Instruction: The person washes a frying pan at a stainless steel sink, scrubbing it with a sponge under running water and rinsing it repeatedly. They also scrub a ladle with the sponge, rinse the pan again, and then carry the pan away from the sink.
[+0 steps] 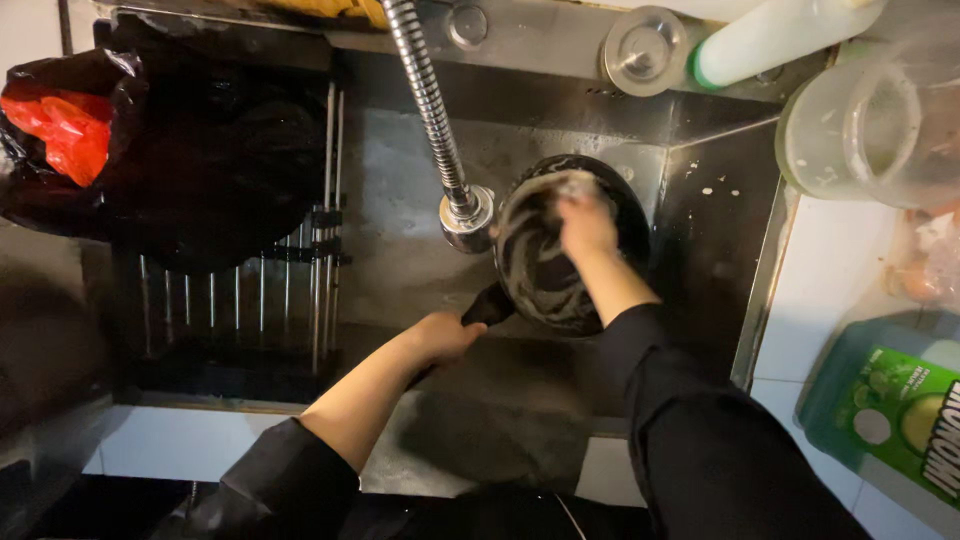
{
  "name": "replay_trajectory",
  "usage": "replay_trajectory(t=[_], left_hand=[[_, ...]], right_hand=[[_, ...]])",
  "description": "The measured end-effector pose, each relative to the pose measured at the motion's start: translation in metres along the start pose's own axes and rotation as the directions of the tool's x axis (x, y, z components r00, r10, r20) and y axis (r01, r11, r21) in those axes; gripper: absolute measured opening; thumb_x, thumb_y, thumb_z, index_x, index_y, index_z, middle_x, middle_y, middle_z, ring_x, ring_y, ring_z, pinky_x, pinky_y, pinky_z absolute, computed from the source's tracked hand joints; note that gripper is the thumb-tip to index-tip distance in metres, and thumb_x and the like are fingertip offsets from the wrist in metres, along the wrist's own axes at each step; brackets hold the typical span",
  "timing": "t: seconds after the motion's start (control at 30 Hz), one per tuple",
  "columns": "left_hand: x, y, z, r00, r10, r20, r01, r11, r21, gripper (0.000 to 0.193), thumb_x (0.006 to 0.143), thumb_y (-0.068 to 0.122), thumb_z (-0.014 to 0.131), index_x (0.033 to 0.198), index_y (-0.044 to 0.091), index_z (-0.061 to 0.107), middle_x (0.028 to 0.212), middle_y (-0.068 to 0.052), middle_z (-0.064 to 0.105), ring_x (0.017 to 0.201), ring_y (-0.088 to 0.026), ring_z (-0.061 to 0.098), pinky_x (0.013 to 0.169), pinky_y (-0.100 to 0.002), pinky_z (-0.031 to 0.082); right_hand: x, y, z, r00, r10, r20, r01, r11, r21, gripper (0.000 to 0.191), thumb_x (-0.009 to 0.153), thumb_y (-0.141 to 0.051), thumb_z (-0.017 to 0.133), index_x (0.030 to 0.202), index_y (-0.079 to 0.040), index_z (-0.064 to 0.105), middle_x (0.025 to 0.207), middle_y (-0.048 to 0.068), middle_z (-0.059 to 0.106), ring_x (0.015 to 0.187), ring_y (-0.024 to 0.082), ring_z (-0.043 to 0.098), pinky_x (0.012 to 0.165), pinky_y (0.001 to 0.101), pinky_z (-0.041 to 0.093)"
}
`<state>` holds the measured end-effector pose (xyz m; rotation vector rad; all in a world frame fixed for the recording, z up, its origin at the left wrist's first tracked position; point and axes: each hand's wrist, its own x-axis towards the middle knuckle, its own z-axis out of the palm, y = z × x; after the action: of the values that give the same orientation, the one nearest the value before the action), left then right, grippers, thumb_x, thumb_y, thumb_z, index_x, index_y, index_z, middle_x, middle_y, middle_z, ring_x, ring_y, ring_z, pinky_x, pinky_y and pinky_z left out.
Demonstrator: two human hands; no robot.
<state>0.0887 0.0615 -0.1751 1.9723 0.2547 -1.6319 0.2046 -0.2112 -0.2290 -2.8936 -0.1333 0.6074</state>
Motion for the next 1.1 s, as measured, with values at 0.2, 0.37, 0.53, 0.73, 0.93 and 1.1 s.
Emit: replay_trajectory(t=[0.2,0.37,0.53,0.73,0.93,1.1], left_hand=[[-0.007,0.009,0.007,0.996,-0.087,-0.013,0.085,0.988,-0.127,0.051,0.102,0.051,0.047,0.116,0.003,0.057,0.094,-0.026,0.072,0.086,-0.046,0.075,0.080,-0.056,0.060],[-0.021,0.014,0.019,0.940,0.221,-0.260,-0.183,0.970,0.160,0.050,0.098,0.048,0.054,0.116,0.004,0.067,0.108,-0.026,0.070,0.107,-0.045,0.067,0.095,-0.052,0.052],[-0.017,0.009,0.016,0.955,0.146,-0.260,-0.114,0.984,0.134,0.050,0.098,0.048,0.055,0.114,0.002,0.068,0.110,-0.027,0.071,0.109,-0.044,0.066,0.096,-0.051,0.052],[-0.018,0.012,0.018,0.941,0.191,-0.279,-0.153,0.976,0.153,0.051,0.100,0.048,0.055,0.108,-0.001,0.067,0.106,-0.028,0.070,0.106,-0.045,0.066,0.095,-0.051,0.051],[-0.050,0.029,0.019,0.914,0.174,-0.367,-0.126,0.981,0.151,0.046,0.098,0.045,0.057,0.106,0.000,0.063,0.097,-0.028,0.071,0.098,-0.045,0.069,0.086,-0.052,0.055],[-0.077,0.039,0.015,0.902,0.149,-0.406,-0.068,0.976,0.207,0.045,0.097,0.046,0.057,0.106,0.001,0.061,0.096,-0.027,0.072,0.095,-0.044,0.070,0.083,-0.051,0.057]], right_hand=[[-0.084,0.005,0.023,0.907,0.286,0.308,-0.367,0.895,0.251,0.056,0.097,-0.012,0.049,0.153,-0.006,0.041,0.136,0.030,0.057,0.114,0.046,0.064,0.095,0.0513,0.052],[-0.081,-0.045,0.052,0.931,0.239,0.276,-0.355,0.768,0.533,0.063,0.092,-0.023,0.064,0.151,-0.008,0.047,0.120,0.026,0.071,0.114,0.041,0.068,0.096,0.0466,0.053],[-0.070,-0.043,0.051,0.993,0.080,-0.084,0.028,0.539,0.842,0.050,0.095,-0.015,0.059,0.141,-0.002,0.047,0.117,0.019,0.070,0.109,0.035,0.069,0.097,0.0410,0.053],[-0.101,-0.058,0.047,0.948,-0.197,-0.252,0.320,0.572,0.755,0.048,0.099,-0.017,0.065,0.138,0.000,0.043,0.125,0.025,0.055,0.116,0.039,0.059,0.104,0.0422,0.046],[-0.053,-0.092,0.001,0.920,0.231,-0.318,0.029,0.767,0.641,0.052,0.088,-0.012,0.068,0.130,0.006,0.045,0.118,0.027,0.060,0.109,0.042,0.060,0.094,0.0470,0.050],[0.030,-0.031,-0.047,0.853,0.516,0.080,-0.212,0.203,0.956,0.032,0.096,-0.019,0.067,0.119,0.002,0.057,0.106,0.018,0.064,0.090,0.029,0.065,0.070,0.0406,0.055]])
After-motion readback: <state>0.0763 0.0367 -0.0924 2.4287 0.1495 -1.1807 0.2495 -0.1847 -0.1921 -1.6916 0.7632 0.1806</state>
